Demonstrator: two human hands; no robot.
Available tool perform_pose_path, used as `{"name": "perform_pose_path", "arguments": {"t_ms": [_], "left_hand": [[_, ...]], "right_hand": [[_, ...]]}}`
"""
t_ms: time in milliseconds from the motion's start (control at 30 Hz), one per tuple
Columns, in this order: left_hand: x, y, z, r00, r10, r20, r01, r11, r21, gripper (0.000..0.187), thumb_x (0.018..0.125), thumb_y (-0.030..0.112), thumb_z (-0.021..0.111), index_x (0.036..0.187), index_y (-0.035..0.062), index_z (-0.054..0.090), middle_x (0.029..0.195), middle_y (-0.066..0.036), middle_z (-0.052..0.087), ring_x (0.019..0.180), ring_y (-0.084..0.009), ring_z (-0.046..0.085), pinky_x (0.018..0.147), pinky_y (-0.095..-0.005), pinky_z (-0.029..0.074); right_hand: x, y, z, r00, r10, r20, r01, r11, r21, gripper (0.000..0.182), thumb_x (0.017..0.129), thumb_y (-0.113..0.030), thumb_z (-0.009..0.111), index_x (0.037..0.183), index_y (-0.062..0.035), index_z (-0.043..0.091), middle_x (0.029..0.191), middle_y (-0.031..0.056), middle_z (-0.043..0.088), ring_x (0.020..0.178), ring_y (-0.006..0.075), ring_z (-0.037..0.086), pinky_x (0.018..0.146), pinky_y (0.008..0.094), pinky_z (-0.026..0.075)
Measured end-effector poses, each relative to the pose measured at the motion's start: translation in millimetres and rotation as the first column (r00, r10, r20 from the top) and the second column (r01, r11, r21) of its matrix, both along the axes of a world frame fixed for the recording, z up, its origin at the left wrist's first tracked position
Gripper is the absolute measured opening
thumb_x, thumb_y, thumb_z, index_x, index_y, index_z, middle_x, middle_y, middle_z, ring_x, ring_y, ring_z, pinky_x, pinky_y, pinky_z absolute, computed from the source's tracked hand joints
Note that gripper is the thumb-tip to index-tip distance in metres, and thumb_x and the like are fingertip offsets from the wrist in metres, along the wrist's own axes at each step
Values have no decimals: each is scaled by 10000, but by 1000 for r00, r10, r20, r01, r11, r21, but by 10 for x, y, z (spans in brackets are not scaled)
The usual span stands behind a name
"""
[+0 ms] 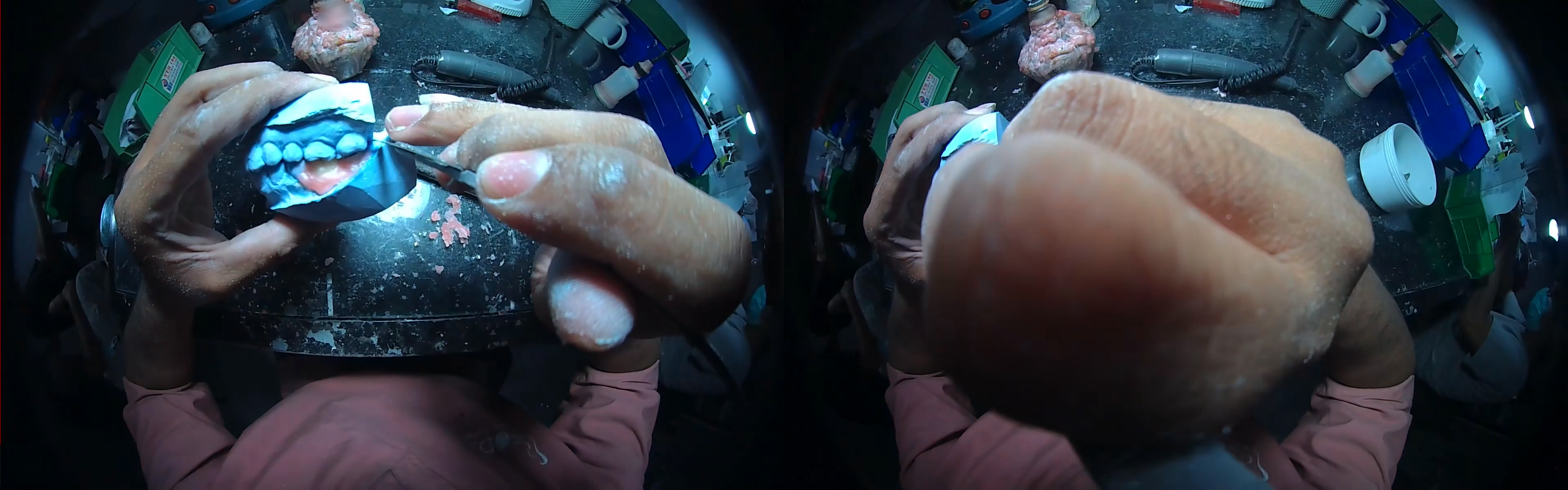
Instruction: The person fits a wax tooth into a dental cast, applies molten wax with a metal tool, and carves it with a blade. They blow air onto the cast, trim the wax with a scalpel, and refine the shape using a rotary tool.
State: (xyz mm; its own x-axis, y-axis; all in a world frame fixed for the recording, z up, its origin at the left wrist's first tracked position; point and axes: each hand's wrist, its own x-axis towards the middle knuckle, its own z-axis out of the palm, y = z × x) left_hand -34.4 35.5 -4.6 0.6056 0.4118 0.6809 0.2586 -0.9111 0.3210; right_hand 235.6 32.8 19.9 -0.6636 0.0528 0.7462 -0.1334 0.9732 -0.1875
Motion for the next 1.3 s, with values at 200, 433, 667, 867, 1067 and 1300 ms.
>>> {"name": "perform_pose_path", "arguments": {"t_ms": [200, 433, 667, 867, 1067, 1300], "left_hand": [[-22, 239, -221, 974, -182, 134, 161, 976, 149, 632, 556, 18, 727, 1167, -64, 591, 1132, -175, 645, 1098, -316, 573, 943, -417, 459], [24, -73, 28, 987, 103, -121, -97, 994, 50, 593, 685, 249, 790, 1144, -68, 590, 1098, -214, 607, 1082, -324, 581, 955, -442, 459], [-31, -36, -46, 999, 33, 33, -28, 989, -143, 596, 657, 84, 781, 1191, -55, 558, 1159, -219, 579, 1166, -337, 542, 1062, -487, 369], [-18, 9, -87, 997, -13, 77, 16, 999, -38, 623, 650, 35, 772, 1226, -14, 539, 1161, -191, 604, 1166, -327, 553, 1064, -542, 362], [-10, 18, -76, 995, -49, 86, 49, 999, -1, 616, 629, -9, 702, 1223, -6, 539, 1149, -188, 617, 1135, -327, 581, 1075, -599, 319], [-23, 38, -83, 994, -82, 74, 82, 997, 4, 622, 625, -10, 678, 1230, 8, 537, 1147, -176, 628, 1141, -328, 585, 1079, -628, 291]], "right_hand": [[-33, -37, -83, 998, -46, -34, 46, 999, -8, 486, 961, -370, 485, 1107, 94, 471, 933, 289, 631, 849, 353, 681, 742, 454, 585], [-39, -270, -132, 952, -290, 96, 305, 889, -340, 545, 851, -474, 629, 963, 59, 663, 949, 183, 666, 975, 289, 649, 877, 407, 525], [47, 18, -24, 990, -63, -124, 43, 986, -163, 578, 952, -544, 338, 1017, 5, 508, 800, 180, 602, 757, 399, 676, 779, 572, 531], [-27, -66, -58, 971, -164, -175, 134, 975, -175, 487, 998, -468, 292, 1056, -4, 426, 784, 194, 597, 741, 375, 680, 729, 527, 556], [-93, -132, -130, 915, -292, -279, 169, 904, -392, 416, 1019, -386, 334, 1070, 13, 442, 819, 181, 599, 697, 269, 684, 643, 340, 590], [-148, -141, -191, 886, -285, -366, 56, 849, -525, 382, 1014, -340, 390, 1055, 28, 486, 896, 134, 571, 740, 224, 683, 665, 345, 625]]}}
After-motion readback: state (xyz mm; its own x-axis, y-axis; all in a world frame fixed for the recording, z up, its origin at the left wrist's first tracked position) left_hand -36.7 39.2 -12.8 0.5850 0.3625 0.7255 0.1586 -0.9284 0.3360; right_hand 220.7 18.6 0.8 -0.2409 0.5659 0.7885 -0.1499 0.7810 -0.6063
